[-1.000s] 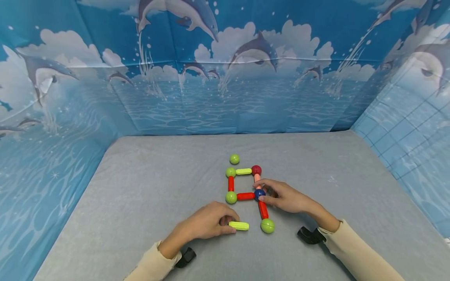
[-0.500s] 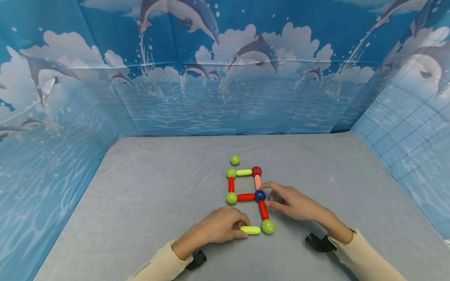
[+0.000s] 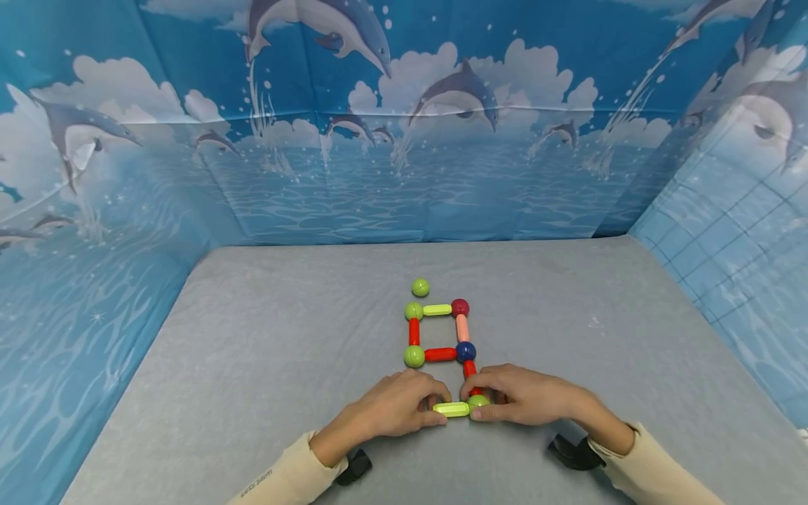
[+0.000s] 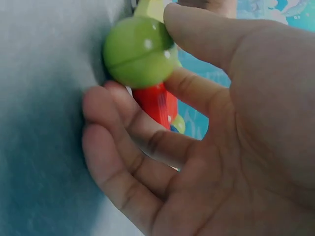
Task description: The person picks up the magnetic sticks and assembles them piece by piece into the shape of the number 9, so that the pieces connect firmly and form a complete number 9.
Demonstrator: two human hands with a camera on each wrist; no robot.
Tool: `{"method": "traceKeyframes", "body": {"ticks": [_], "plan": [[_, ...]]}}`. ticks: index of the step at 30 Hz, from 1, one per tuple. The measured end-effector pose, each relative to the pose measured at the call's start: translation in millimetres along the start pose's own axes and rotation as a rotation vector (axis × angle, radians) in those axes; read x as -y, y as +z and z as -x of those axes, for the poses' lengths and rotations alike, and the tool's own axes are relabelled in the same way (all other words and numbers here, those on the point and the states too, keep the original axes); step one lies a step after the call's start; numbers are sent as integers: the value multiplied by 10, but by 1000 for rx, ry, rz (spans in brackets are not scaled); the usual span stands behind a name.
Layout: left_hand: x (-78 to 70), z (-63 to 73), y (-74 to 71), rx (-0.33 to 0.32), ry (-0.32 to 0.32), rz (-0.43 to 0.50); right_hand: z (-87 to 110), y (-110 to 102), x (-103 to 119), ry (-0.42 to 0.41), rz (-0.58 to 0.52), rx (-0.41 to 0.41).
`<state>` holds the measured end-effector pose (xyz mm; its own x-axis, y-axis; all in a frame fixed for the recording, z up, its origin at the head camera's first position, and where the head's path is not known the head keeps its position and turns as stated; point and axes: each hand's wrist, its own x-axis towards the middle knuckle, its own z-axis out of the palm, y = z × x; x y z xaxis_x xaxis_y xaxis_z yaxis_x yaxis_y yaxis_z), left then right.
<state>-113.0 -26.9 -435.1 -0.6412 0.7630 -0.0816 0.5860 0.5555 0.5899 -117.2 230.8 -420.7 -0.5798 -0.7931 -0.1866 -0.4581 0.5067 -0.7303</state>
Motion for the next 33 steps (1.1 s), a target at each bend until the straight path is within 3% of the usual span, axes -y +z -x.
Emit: {"method": "traceKeyframes", "body": {"ticks": [5,12,19,27,33], "plan": [[-4,-13,4,5,-14,20,-19,46,11,6,51,-29],[3,-2,-48,4,-25,55,-31,44,-9,29,33,-33],[102,-18,-314,-75,-64,93,-24,21,-24,42,2,-19],[461,-289,-692,-249,-115,181,-17,-14,-34,38,-29,-4],[664,-571,-836,-321,-190,268,-10,-33,-44,39,-40,7]]}}
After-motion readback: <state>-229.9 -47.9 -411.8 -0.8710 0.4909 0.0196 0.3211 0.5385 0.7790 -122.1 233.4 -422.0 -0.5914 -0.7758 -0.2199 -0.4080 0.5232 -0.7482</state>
